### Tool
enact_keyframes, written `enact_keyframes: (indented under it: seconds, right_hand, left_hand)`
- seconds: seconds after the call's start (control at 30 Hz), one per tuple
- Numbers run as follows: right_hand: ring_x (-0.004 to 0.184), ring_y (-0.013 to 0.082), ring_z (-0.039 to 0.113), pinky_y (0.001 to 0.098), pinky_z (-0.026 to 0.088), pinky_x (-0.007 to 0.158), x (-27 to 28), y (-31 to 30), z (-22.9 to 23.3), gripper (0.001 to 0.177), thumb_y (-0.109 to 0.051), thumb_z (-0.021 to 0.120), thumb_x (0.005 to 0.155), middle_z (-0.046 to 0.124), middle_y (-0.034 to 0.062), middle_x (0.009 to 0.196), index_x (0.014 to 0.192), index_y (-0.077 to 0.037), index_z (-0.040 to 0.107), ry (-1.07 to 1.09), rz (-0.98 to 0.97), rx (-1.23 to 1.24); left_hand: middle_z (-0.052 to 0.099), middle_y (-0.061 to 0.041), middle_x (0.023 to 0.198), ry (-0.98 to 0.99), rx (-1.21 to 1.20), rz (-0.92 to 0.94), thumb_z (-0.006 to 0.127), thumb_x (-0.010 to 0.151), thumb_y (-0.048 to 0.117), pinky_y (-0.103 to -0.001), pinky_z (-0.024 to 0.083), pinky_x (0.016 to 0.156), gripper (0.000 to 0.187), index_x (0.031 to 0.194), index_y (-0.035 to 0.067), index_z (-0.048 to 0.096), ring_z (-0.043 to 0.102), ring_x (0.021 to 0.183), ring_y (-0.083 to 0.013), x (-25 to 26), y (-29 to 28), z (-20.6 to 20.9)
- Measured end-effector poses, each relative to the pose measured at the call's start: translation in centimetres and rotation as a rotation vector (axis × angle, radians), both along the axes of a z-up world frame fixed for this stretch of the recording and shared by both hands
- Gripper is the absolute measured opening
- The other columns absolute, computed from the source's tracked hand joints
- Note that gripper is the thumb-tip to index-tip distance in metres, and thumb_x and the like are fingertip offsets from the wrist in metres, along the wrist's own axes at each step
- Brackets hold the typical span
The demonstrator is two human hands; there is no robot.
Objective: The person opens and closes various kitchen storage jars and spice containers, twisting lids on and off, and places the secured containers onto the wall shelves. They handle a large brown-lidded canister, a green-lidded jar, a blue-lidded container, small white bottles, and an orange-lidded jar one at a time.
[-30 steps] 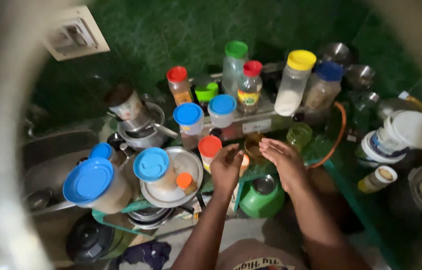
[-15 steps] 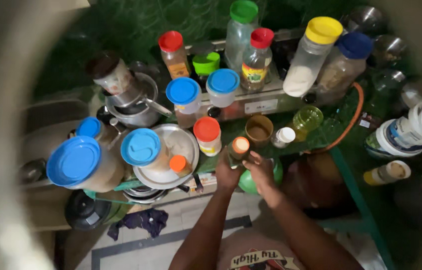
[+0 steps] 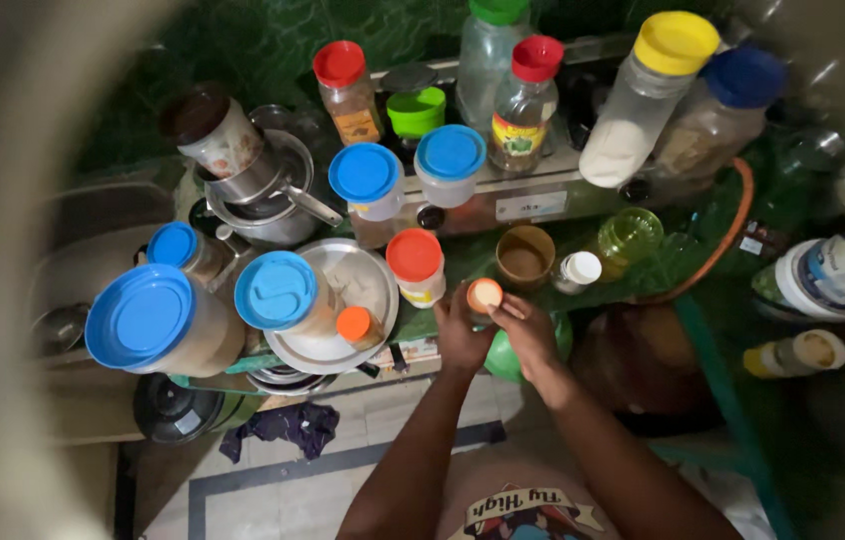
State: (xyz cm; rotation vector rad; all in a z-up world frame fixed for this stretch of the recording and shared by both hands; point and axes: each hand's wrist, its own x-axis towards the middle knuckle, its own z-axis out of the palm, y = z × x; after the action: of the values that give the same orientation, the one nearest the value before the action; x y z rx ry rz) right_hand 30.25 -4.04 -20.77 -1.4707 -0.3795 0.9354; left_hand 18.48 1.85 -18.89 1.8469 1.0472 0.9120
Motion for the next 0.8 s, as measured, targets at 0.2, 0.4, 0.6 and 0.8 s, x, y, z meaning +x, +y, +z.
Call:
enact_keyframes:
  seconds: [0.2, 0.4, 0.6, 0.8]
  right_hand:
    - [0.097, 0.0162, 0.071, 0.0319, 0.058, 0.083, 0.4, 0.1, 0.4, 0.038, -0.03, 0.075, 0.091, 0.076, 0.0095, 0.11, 0.116, -0.002, 0.072, -0.115, 0.061, -0.18]
    - [0.081, 0.0156, 0.07, 0.0315, 0.057, 0.069, 0.3, -0.3, 0.5, 0.035, -0.03, 0.079, 0.086, 0.077, 0.0074, 0.099, 0.108, -0.003, 0.074, -0.227, 0.065, -0.26]
    - [0.072, 0.0127, 0.067, 0.0276, 0.053, 0.061, 0.8, -0.7, 4.0, 0.032, -0.026, 0.077, 0.086, 0.077, 0.0067, 0.091, 0.108, -0.003, 0.075, -0.351, 0.157, -0.174]
    - [0.07, 0.0119, 0.065, 0.0274, 0.052, 0.058, -0.2, -1.3, 12.6, 0.026, -0.019, 0.077, 0.091, 0.072, 0.0045, 0.086, 0.111, -0.002, 0.071, -0.203, 0.125, 0.094]
  left_hand:
    - [0.055, -0.023, 0.127, -0.049, 0.065, -0.002, 0.092, 0.066, 0.02, -0.047, 0.052, 0.093, 0.075, 0.132, 0.007, 0.058, 0.056, 0.115, -0.043, -1.2, -0.2, 0.3]
    - [0.068, -0.018, 0.108, 0.039, 0.04, 0.0, 0.094, 0.066, 0.027, -0.048, 0.051, 0.087, 0.064, 0.118, 0.008, 0.062, 0.063, 0.104, -0.0401, -2.4, -0.9, 1.8]
    - [0.067, -0.015, 0.111, -0.122, -0.036, -0.039, 0.094, 0.065, 0.02, -0.043, 0.057, 0.078, 0.063, 0.117, 0.006, 0.062, 0.067, 0.102, -0.0303, -4.4, -2.0, 5.1]
    - [0.058, -0.009, 0.122, -0.302, -0.133, -0.032, 0.093, 0.066, 0.013, -0.034, 0.065, 0.078, 0.07, 0.125, 0.007, 0.056, 0.064, 0.113, -0.0225, -6.0, -2.7, 8.7]
